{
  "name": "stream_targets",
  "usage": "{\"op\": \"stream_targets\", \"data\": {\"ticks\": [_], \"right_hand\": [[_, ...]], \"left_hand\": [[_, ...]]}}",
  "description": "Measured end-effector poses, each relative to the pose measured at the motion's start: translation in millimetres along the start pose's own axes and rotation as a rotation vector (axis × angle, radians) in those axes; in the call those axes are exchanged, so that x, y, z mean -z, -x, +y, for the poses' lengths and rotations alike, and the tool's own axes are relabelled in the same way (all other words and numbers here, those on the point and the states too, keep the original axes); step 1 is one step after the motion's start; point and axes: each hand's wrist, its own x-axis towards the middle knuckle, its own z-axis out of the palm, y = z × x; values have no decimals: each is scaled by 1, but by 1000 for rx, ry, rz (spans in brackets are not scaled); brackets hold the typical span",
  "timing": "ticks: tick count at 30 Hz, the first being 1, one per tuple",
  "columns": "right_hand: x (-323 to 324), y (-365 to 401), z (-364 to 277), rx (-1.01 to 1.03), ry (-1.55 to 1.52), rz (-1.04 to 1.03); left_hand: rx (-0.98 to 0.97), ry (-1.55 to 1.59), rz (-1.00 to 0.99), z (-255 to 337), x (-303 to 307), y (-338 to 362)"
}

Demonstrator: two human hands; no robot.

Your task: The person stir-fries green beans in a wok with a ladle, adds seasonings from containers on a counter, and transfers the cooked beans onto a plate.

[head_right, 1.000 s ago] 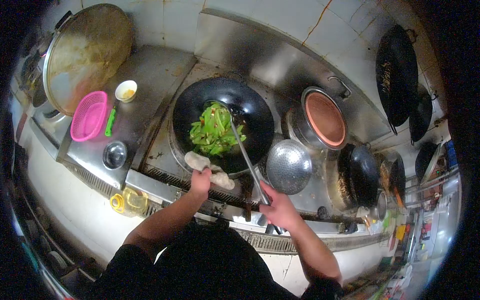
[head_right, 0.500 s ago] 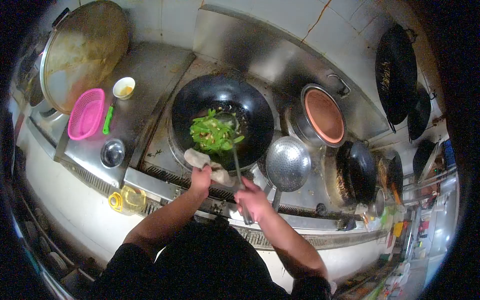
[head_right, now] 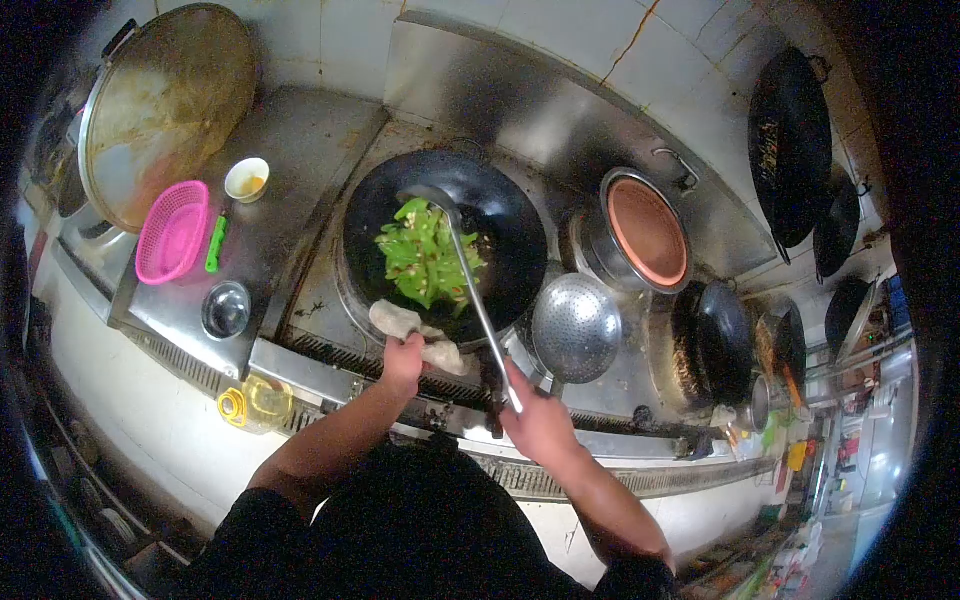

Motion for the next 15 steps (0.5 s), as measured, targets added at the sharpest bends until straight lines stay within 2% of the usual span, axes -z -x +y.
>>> {"op": "stream_targets", "data": {"ticks": [2,3,5,7,9,12,14,15], "right_hand": [[-10,8,12,132,265,206],[-11,11,17,129,265,208],[-8,14,7,-203,112,-54],[-4,19,16,-140,119,-50],[-7,27,21,-84,125,-44],[-12,29,25,-72,163,-123],[-15,20,29,9,64,-200],[-19,7,29,-69,121,-233]], "left_hand": [[14,-10,0,0,1,-1],[28,-21,-1,0,1,-1],[9,-22,-1,2,-1,1],[-13,-27,1,5,-1,3],[47,-117,18,7,-2,4],[26,-75,-11,-4,3,-4],[32,-48,11,2,1,0],[37,-17,28,4,0,2]]}}
